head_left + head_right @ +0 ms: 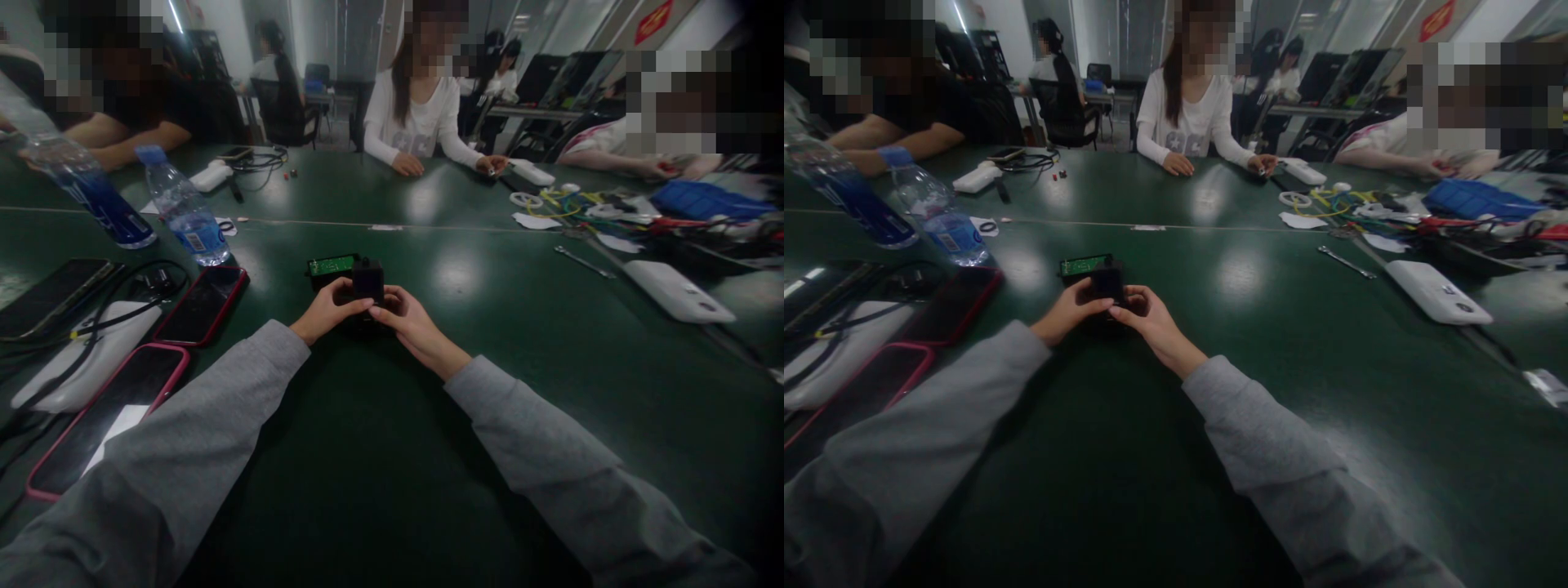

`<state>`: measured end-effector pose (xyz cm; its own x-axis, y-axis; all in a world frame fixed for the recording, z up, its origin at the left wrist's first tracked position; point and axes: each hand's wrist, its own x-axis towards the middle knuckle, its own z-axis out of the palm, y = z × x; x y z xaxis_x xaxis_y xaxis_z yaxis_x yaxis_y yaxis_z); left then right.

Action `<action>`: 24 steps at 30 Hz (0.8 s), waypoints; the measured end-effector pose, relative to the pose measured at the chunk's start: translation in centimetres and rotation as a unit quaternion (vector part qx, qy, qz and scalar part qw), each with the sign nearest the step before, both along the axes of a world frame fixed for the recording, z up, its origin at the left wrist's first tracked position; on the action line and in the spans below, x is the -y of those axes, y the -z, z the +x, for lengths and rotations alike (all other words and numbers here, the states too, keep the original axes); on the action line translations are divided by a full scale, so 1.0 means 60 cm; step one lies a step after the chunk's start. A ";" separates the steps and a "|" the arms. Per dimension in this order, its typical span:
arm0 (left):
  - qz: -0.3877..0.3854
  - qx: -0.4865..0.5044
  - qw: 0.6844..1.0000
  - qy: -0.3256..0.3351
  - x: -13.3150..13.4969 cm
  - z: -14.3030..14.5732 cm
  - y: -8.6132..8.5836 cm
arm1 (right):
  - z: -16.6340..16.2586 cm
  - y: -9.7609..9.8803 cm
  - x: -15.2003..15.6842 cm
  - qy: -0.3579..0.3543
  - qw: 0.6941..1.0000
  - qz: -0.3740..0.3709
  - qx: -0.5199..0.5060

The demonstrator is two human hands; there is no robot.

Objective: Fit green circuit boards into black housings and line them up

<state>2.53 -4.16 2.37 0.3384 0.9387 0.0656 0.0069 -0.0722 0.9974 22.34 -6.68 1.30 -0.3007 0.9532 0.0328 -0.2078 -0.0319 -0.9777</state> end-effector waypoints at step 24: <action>0.026 -0.098 0.994 0.044 0.000 -0.003 -0.007 | 0.011 0.006 -0.015 -0.012 0.992 -0.090 -0.090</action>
